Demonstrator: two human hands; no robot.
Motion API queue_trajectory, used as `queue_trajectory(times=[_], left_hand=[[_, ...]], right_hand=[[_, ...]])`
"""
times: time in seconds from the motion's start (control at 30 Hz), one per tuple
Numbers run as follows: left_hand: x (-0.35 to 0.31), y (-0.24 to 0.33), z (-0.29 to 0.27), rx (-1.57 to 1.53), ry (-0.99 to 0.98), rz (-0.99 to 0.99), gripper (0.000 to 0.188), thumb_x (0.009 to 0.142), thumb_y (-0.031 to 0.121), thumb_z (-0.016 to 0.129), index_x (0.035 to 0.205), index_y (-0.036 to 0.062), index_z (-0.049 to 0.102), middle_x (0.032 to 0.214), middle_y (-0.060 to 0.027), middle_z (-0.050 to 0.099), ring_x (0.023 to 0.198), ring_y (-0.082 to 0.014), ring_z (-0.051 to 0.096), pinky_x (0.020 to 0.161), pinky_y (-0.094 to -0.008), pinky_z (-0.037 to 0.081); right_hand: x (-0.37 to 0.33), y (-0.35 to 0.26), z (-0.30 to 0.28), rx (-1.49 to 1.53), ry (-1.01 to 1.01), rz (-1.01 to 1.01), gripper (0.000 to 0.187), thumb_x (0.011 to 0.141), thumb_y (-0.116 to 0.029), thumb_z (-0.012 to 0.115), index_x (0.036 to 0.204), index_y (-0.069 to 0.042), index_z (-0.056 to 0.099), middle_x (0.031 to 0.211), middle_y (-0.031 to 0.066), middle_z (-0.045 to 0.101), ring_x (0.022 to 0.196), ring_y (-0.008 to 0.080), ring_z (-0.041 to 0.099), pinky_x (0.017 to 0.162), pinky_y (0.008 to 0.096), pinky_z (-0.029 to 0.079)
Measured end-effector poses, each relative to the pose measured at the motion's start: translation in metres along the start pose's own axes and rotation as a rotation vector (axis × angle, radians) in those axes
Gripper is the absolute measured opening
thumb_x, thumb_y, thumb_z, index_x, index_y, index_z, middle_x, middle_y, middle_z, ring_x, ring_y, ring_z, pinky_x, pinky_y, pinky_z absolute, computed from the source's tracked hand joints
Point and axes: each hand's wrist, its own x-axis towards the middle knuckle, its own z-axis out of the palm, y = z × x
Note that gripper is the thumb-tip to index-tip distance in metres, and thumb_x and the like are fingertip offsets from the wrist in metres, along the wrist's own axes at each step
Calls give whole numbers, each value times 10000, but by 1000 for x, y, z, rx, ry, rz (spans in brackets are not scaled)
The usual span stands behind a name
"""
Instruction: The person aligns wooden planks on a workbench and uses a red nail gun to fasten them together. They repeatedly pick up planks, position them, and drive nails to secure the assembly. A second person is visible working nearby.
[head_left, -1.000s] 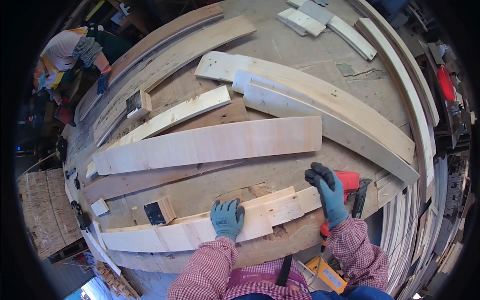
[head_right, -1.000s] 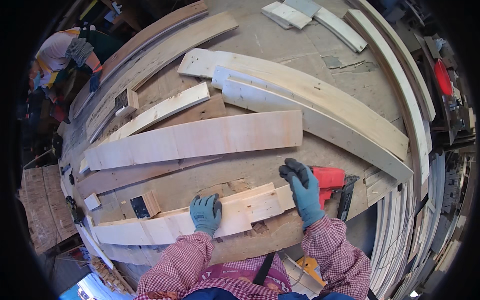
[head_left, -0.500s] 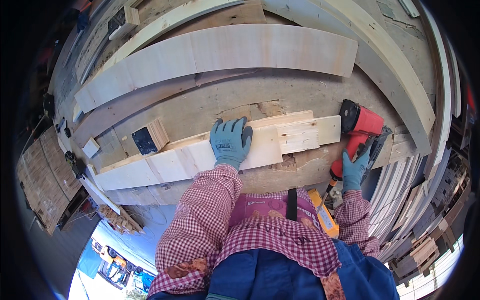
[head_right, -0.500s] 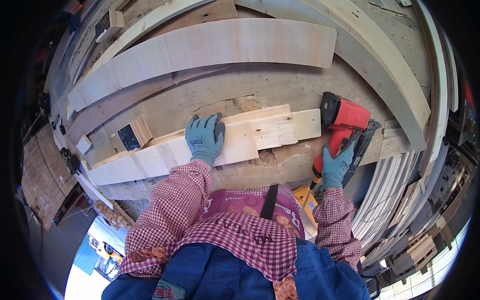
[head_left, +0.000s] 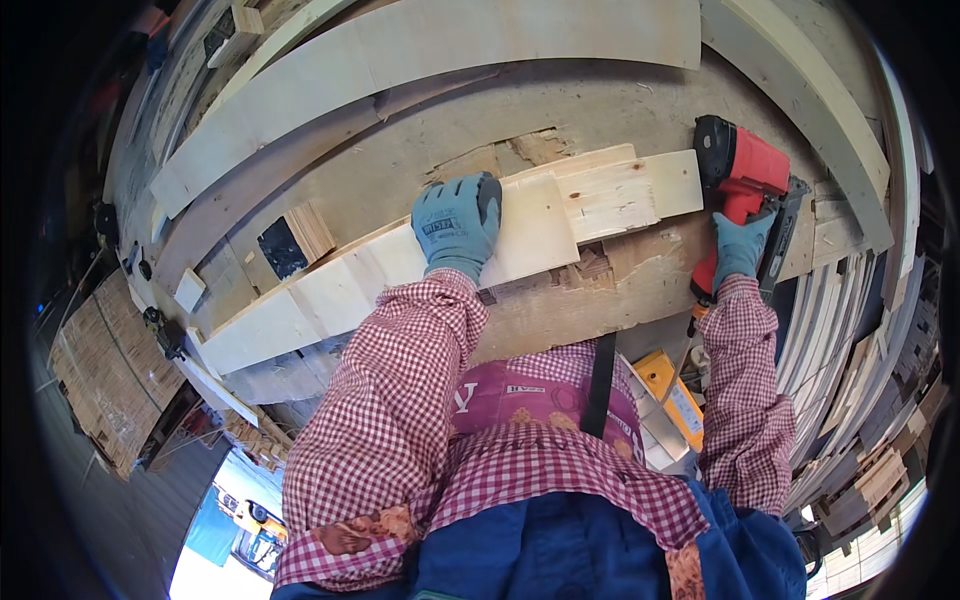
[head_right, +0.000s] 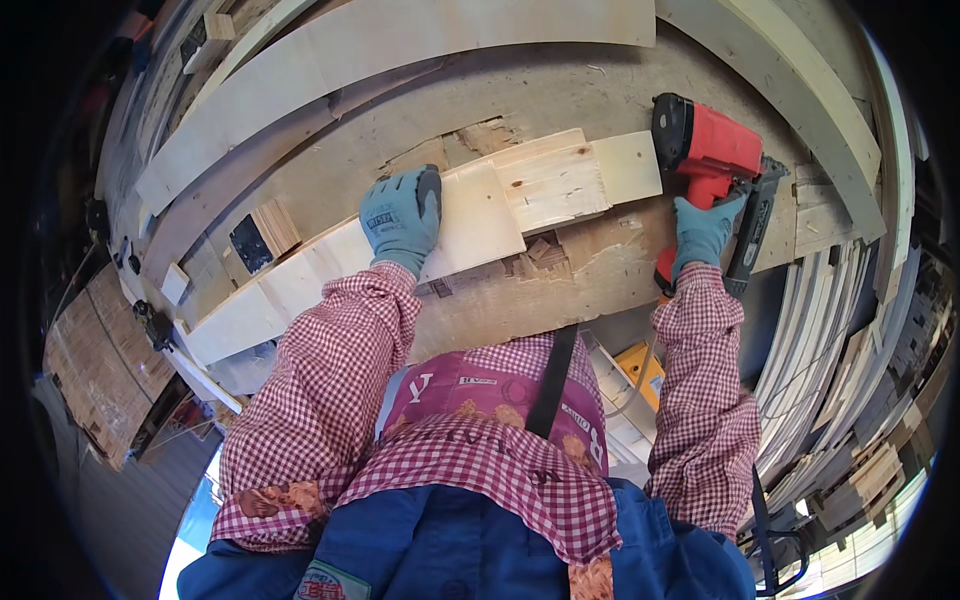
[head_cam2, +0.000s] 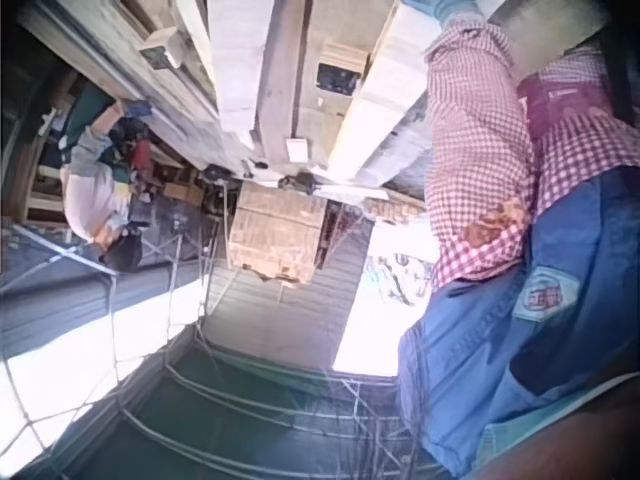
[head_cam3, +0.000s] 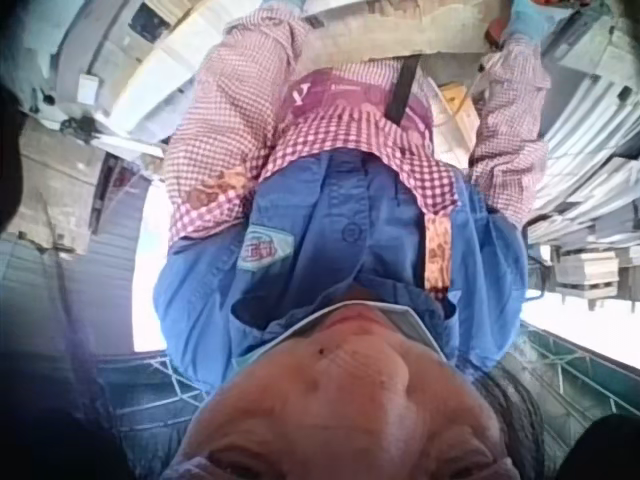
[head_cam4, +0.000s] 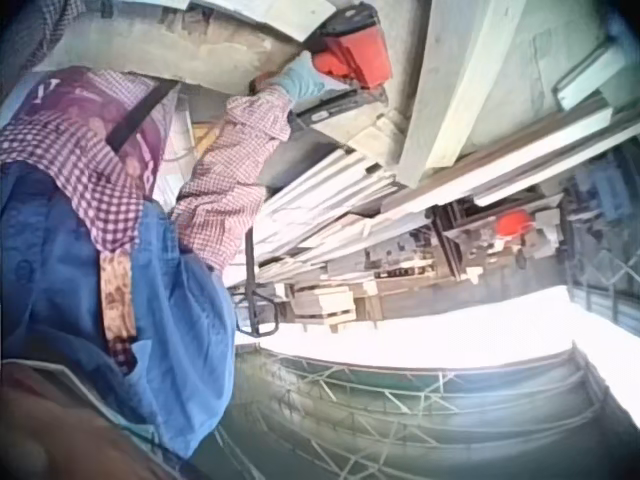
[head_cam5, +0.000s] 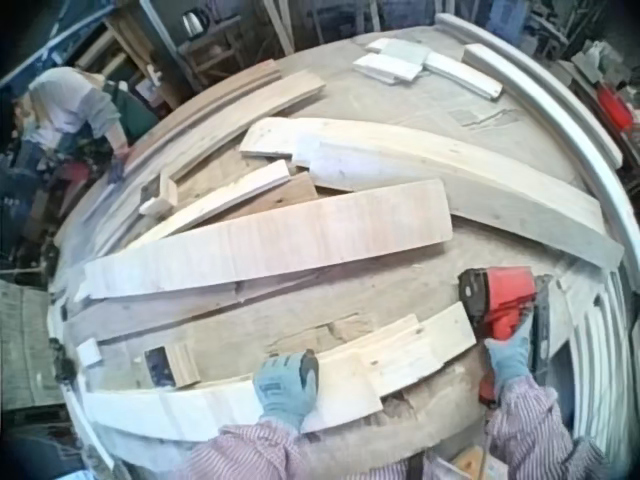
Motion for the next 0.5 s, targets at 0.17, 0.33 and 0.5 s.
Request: queue_trajectory(times=[0.17,0.33,0.5], left_hand=[[0,2,2,51,56,31,249,899,352,541,941,142,669,887,-83,670,852,-297,616,809,-419,446],[5,1,10,42,95,48,325,920,406,519,821,123,644,825,-88,674,780,-294,626,774,-423,451],[1,-1,3,80,57,10,347,931,417,501,815,124,646,824,-97,678,780,-298,633,768,-423,454]], right_hand=[[-4,-5,-61,295,-209,204,724,646,-38,729,1324,25,481,1114,131,634,864,177,629,729,291,513],[-80,8,-150,428,-284,280,284,794,-52,628,1073,-8,598,742,52,599,612,153,585,563,272,467],[-175,-62,-201,350,-776,540,162,843,-93,627,965,13,640,795,75,625,679,163,610,614,296,494]])
